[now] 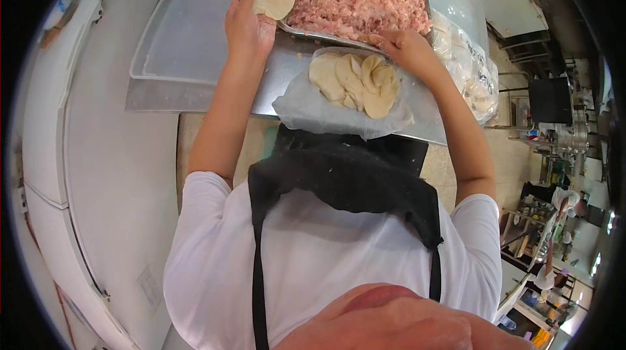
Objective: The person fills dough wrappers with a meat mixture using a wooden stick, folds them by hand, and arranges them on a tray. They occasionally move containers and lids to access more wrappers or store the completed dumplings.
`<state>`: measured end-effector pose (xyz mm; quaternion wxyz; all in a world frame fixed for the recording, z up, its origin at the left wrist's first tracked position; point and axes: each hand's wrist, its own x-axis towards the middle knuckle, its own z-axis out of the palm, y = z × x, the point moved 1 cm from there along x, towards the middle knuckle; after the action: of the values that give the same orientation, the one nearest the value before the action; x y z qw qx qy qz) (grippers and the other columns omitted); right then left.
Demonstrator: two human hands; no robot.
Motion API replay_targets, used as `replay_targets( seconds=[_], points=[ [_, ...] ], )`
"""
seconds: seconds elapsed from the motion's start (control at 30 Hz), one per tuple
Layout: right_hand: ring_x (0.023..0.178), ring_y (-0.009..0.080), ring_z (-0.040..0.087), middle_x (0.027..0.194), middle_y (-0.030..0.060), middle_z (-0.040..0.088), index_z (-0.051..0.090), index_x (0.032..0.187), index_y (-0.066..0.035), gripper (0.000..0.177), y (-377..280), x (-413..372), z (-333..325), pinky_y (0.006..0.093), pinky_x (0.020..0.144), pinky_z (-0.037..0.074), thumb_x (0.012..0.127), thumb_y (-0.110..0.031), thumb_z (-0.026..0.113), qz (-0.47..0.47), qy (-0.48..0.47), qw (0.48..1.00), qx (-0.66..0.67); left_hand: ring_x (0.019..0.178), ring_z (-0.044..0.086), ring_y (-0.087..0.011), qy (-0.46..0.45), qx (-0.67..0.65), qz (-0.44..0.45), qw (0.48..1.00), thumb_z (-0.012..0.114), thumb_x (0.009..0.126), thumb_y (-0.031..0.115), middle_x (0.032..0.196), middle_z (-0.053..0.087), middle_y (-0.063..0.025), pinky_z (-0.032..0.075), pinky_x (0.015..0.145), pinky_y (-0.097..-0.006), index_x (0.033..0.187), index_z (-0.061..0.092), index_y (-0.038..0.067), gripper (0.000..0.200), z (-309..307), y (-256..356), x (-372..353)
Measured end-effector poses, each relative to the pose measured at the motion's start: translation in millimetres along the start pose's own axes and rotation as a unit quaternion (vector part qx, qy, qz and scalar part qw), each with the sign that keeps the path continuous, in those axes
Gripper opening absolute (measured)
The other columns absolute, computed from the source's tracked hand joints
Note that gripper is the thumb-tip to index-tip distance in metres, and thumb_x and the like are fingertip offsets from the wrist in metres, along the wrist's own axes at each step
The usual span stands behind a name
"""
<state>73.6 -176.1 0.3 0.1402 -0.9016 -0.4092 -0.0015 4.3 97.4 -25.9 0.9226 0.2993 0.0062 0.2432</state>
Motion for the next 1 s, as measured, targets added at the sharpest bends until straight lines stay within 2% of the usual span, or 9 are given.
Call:
replay_targets(
  seconds=[0.17,0.33,0.47,0.57,0.7,0.73,0.87,0.93,1.0],
  points=[
    [0.065,0.0121,0.055,0.071,0.0064,0.063,0.069,0.102,-0.006,0.028,10,-3,-21,0.0275,0.062,0.044,0.093,-0.028,0.056,0.112,0.007,0.954,0.277,0.113,0.054,-0.0328,-0.009,-0.033,-0.039,0.999,0.036,0.096,0.01,0.121,0.053,-0.0243,0.045,0.097,-0.0441,0.124,0.043,-0.006,0.033,-2,-15,12],
    [0.065,0.0057,0.048,0.071,-0.0016,0.058,0.068,0.1,0.0,0.032,15,2,-36,0.0212,0.059,0.041,0.093,-0.028,0.056,0.157,0.059,0.904,0.393,0.119,0.05,-0.0306,-0.038,-0.014,-0.117,0.992,0.039,0.097,0.012,0.128,0.051,-0.0204,0.041,0.104,-0.0448,0.127,0.043,-0.003,0.034,34,-29,7],
    [0.057,0.0044,0.038,0.064,-0.0058,0.046,0.068,0.104,-0.004,0.031,7,8,-32,0.0209,0.051,0.029,0.092,-0.032,0.059,0.149,0.087,0.878,0.445,0.11,0.055,-0.0297,0.052,-0.109,-0.175,0.977,0.04,0.096,0.013,0.116,0.055,-0.0166,0.046,0.095,-0.0467,0.118,0.047,-0.002,0.027,56,-58,13],
    [0.059,0.0027,0.04,0.067,-0.0064,0.049,0.067,0.107,-0.006,0.028,4,15,-23,0.0183,0.053,0.032,0.092,-0.028,0.06,0.082,0.152,0.883,0.436,0.104,0.056,-0.0306,0.036,-0.078,-0.153,0.985,0.037,0.098,0.023,0.114,0.056,-0.0166,0.045,0.095,-0.0469,0.117,0.047,-0.002,0.033,60,-73,26],
    [0.067,0.0219,0.058,0.079,0.0106,0.062,0.064,0.111,-0.003,0.027,17,12,2,0.0305,0.062,0.045,0.088,-0.015,0.06,-0.029,0.198,0.965,0.171,0.092,0.056,-0.0289,0.088,-0.124,-0.194,0.969,0.028,0.099,0.04,0.097,0.055,-0.0136,0.045,0.093,-0.0464,0.115,0.048,-0.002,0.049,94,-51,20],
    [0.079,0.0331,0.06,0.086,0.0171,0.06,0.064,0.108,-0.002,0.024,13,6,-9,0.0377,0.068,0.047,0.086,-0.01,0.058,-0.002,0.163,0.976,0.144,0.09,0.055,-0.0285,0.088,-0.136,-0.196,0.967,0.026,0.099,0.044,0.093,0.054,-0.0129,0.045,0.093,-0.0468,0.114,0.048,-0.002,0.053,79,-55,30],
    [0.084,0.0354,0.06,0.084,0.0151,0.06,0.065,0.102,-0.004,0.021,16,-17,-54,0.0427,0.073,0.049,0.082,-0.007,0.06,0.027,0.063,0.997,-0.046,0.088,0.053,-0.0284,0.132,-0.242,-0.174,0.945,0.026,0.097,0.052,0.083,0.047,-0.011,0.042,0.095,-0.05,0.116,0.048,-0.001,0.061,49,-55,45],
    [0.084,0.0337,0.06,0.084,0.0134,0.06,0.065,0.102,-0.005,0.021,5,-11,-53,0.0421,0.071,0.049,0.082,-0.009,0.06,-0.017,0.127,0.992,0.003,0.107,0.047,-0.0327,-0.224,-0.429,-0.22,0.847,0.025,0.096,0.051,0.113,0.046,-0.0177,0.035,0.099,-0.0557,0.122,0.046,-0.001,0.061,11,-90,65],
    [0.083,0.0325,0.061,0.083,0.0123,0.061,0.065,0.103,-0.007,0.021,7,-8,-47,0.0416,0.069,0.049,0.082,-0.009,0.06,-0.05,0.137,0.989,0.007,0.117,0.045,-0.0346,-0.231,-0.387,-0.226,0.864,0.026,0.096,0.051,0.129,0.047,-0.0203,0.032,0.1,-0.0587,0.125,0.046,-0.001,0.062,20,-93,56]
  ],
)
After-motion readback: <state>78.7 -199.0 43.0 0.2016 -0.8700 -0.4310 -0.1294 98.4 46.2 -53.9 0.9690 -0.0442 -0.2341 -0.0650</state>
